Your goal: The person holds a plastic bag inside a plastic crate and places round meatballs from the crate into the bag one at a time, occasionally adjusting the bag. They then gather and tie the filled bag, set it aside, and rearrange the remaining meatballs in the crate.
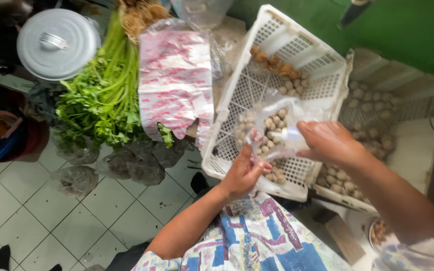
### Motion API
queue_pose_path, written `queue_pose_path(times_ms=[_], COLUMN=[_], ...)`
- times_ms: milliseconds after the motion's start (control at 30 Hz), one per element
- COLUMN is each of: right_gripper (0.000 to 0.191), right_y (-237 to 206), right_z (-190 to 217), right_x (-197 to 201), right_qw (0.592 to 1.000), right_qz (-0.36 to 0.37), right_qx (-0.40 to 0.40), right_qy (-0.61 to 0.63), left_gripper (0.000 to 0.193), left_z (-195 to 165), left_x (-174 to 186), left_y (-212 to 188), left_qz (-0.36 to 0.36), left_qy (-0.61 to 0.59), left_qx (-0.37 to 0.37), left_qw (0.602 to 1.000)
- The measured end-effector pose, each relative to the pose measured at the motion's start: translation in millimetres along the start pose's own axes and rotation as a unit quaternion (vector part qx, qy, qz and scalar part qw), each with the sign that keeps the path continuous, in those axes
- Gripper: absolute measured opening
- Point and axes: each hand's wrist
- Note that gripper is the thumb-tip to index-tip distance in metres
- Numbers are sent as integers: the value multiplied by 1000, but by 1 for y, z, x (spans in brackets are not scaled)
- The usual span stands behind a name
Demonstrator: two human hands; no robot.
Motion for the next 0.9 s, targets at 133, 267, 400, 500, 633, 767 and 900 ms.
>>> queue_pose_path(times_ms=[133,267,400,500,633,767,900], right_gripper=[72,70,66,71,76,78,82], right_y=[-6,32,141,241,327,357,372], right_z=[4,22,83,134,165,168,171], right_x=[40,81,115,133,142,128,118], right_qw=[952,798,616,554,654,606,592], right_qz=[-58,-167,-257,-346,-443,-451,-419], right_qx=[132,206,308,245,-207,-287,-288], right_qy=[269,541,678,716,577,589,625], left_gripper=[83,80,82,77,60,54,39], left_z=[-9,-21,-33,-37,-35,-27,-15], left_x=[6,16,20,24,38,57,67], left_y=[1,-2,-3,3,3,-3,-4], left_qz=[11,38,40,24,30,35,22], left_qy=[10,134,218,179,177,137,208], left_qx=[-16,-28,-27,-79,-96,-112,-211], left_qw=[1000,990,975,980,979,984,955])
Point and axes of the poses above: each hand's wrist, its own y-axis towards the middle knuckle, its own x-axis out of the back of the hand, z = x × y, and after that the axes turned 6 degrees about y, right-handed
